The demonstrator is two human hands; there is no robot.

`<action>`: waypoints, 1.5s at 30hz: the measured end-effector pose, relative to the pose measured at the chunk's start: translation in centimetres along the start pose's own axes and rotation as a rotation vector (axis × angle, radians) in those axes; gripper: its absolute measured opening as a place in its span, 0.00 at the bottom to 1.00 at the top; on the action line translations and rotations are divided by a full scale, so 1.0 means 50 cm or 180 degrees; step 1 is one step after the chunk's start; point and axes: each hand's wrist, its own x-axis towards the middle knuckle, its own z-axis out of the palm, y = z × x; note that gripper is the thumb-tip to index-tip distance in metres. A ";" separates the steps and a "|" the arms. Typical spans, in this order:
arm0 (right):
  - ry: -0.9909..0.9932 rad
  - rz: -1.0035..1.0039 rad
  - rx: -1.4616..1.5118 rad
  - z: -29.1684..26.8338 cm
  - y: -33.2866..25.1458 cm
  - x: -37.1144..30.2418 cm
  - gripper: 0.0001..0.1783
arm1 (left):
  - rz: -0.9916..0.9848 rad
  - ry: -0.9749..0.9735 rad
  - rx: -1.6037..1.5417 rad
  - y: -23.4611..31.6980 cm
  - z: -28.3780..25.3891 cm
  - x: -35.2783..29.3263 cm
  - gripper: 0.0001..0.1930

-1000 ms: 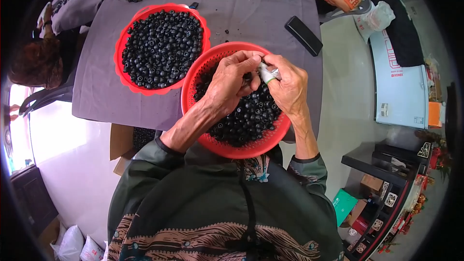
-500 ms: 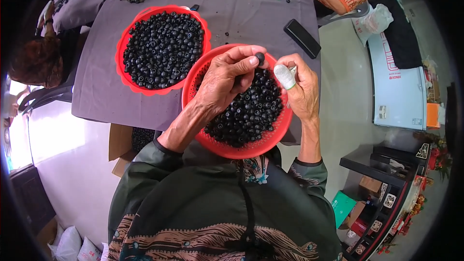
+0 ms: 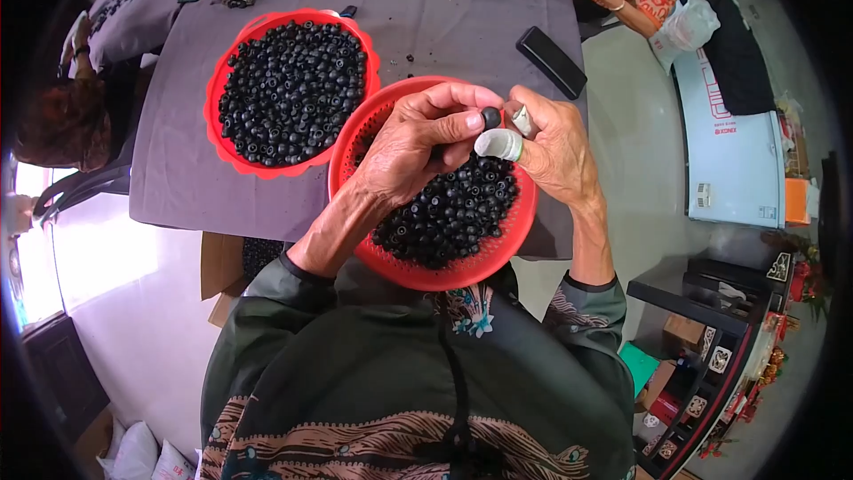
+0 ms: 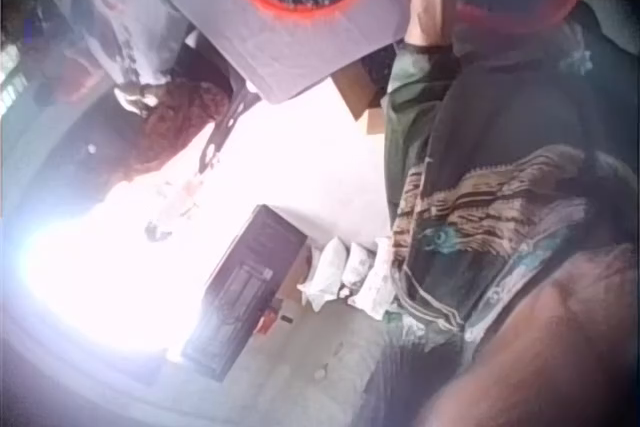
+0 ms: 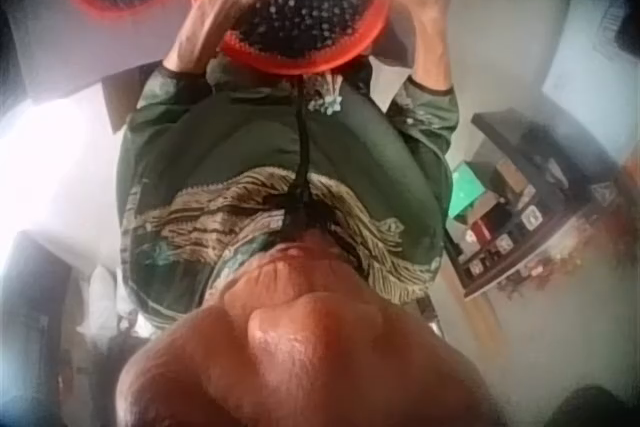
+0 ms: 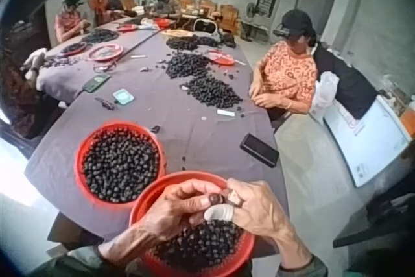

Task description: The person sorts small black plastic components by hand, picking specific items from red bowls and placing them into a small white container.

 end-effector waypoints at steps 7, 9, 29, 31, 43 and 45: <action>-0.0087 0.0033 -0.0285 -0.008 -0.009 0.006 0.31 | 0.0047 -0.0021 0.0503 0.003 0.002 0.007 0.08; -0.0155 -0.0030 -0.0439 -0.010 -0.010 0.008 0.30 | 0.0112 -0.0033 0.0674 0.007 0.002 0.008 0.08; 0.0074 -0.0234 -0.0463 -0.004 -0.004 0.005 0.30 | 0.0173 -0.0088 0.0860 0.021 0.011 0.012 0.09; 0.0089 -0.0237 -0.0429 -0.005 -0.003 0.002 0.30 | 0.0090 -0.0049 0.0797 0.021 0.014 0.014 0.09; 0.0238 -0.0388 -0.0726 0.004 0.012 0.002 0.33 | -0.0363 0.0214 0.0175 0.010 0.009 0.014 0.08; 0.0176 -0.0363 -0.0725 0.005 0.013 0.001 0.33 | -0.0373 0.0253 0.0144 0.008 0.010 0.013 0.08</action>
